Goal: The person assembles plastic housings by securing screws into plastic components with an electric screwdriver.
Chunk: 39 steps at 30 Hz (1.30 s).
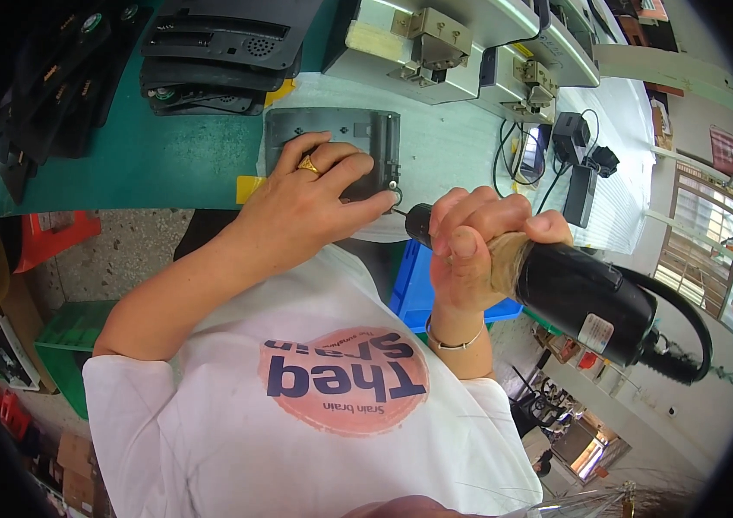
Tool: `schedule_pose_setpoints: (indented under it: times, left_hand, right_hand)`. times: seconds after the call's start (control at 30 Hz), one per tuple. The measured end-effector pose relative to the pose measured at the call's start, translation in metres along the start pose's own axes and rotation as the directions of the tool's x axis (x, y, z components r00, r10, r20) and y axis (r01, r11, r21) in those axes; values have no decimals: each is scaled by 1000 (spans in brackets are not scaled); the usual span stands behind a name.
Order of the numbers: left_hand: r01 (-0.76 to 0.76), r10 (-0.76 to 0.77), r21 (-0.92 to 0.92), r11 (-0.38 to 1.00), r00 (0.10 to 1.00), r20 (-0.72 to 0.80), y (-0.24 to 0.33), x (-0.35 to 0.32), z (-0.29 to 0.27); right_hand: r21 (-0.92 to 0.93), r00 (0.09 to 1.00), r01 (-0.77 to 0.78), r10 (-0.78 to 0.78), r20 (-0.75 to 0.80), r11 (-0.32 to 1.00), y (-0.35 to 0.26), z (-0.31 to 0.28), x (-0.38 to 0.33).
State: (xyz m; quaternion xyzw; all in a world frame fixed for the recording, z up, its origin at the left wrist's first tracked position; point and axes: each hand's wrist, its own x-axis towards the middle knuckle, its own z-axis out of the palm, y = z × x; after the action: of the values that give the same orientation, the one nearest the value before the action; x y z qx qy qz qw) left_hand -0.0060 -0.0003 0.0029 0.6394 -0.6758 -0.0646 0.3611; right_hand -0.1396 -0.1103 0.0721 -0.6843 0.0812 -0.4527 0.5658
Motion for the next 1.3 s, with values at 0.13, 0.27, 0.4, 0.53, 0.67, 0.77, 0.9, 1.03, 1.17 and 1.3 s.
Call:
schedule_pose_setpoints:
  times: [0.13, 0.27, 0.4, 0.53, 0.67, 0.77, 0.9, 1.03, 1.17, 1.3]
  left_hand:
    - [-2, 2, -6, 1000, 1000, 18, -1, 0, -1]
    - [6, -5, -18, 1000, 1000, 18, 0, 1, 0]
    - [-4, 5, -10, 1000, 1000, 21, -1, 0, 0]
    - [3, -3, -17, 1000, 1000, 26, 0, 0, 0]
    - [5, -4, -14, 1000, 999, 33, 0, 1, -2]
    - [16, -16, -14, 1000, 999, 30, 0, 0, -2]
    - [14, -13, -34, 999, 1000, 22, 0, 2, -1]
    - [18, -18, -17, 1000, 999, 37, 1, 4, -4]
    - [28, -27, -22, 999, 999, 42, 3, 4, -3]
    - [12, -11, -22, 1000, 999, 33, 4, 4, -5]
  right_hand:
    - [26, 1000, -6, 7, -30, 1000, 0, 1, -2]
    - [4, 999, -23, 23, -49, 1000, 1, 2, 1]
    - [-46, 992, 16, -22, -125, 999, 3, 3, -2]
    - [-4, 968, -36, 34, -248, 999, -3, 5, -5]
    - [-131, 995, 23, -35, -89, 991, -5, 4, -13]
    - [-173, 999, 21, -16, 29, 985, -6, -1, -9]
    - [-58, 994, 35, -40, -99, 998, -2, 7, -5]
    - [-157, 984, -128, 106, -140, 979, -4, 7, 2]
    - [-1, 967, -58, 56, -250, 998, 2, -5, 5]
    - [244, 947, -75, 146, -285, 967, 9, -26, 16]
